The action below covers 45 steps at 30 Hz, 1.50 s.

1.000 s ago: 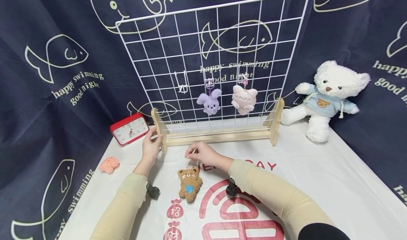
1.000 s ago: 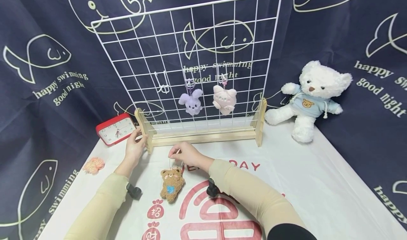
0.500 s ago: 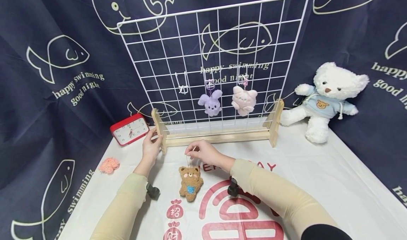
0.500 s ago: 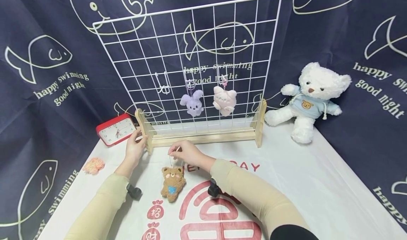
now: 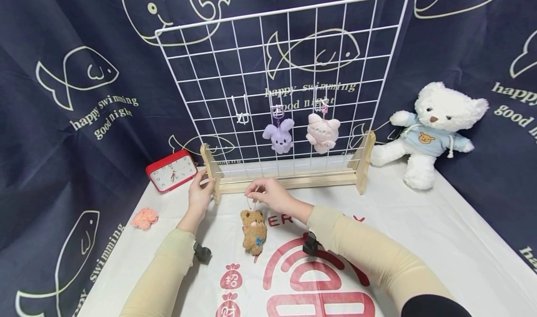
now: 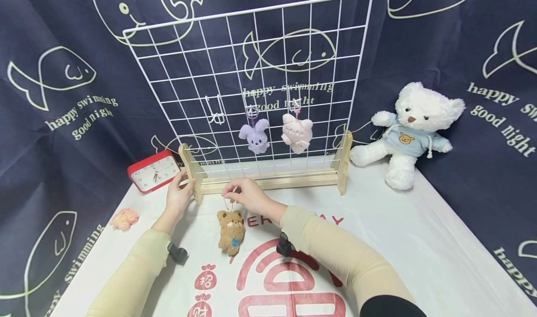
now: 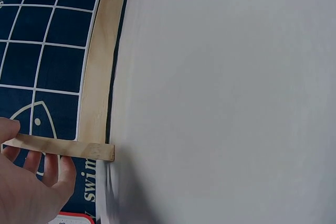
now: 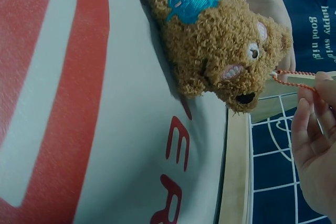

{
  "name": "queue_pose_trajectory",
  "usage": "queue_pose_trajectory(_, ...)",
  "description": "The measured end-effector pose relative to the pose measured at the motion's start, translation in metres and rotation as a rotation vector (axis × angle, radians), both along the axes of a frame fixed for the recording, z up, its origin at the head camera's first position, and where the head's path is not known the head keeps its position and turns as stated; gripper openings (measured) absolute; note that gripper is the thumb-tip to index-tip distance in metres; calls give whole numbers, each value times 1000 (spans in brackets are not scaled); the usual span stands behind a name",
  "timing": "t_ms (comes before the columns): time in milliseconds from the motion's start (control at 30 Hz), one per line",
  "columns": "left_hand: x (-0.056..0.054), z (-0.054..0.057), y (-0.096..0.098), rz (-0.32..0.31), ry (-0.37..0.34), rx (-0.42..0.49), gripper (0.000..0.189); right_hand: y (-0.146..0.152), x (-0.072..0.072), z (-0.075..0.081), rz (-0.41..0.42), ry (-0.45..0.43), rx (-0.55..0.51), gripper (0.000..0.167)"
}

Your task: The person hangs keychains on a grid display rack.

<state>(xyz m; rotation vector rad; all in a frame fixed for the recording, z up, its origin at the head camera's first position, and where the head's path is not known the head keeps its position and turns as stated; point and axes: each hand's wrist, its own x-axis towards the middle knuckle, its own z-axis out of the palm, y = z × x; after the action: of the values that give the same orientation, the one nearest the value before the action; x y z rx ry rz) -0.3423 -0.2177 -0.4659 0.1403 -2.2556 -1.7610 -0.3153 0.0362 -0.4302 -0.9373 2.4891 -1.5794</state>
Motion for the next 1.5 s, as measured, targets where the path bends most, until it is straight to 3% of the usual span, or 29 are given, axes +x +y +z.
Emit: queue_pose_trajectory(1500,0,-1,-1,-3,6,9,46,0,-6,36,-39,110,-73,5)
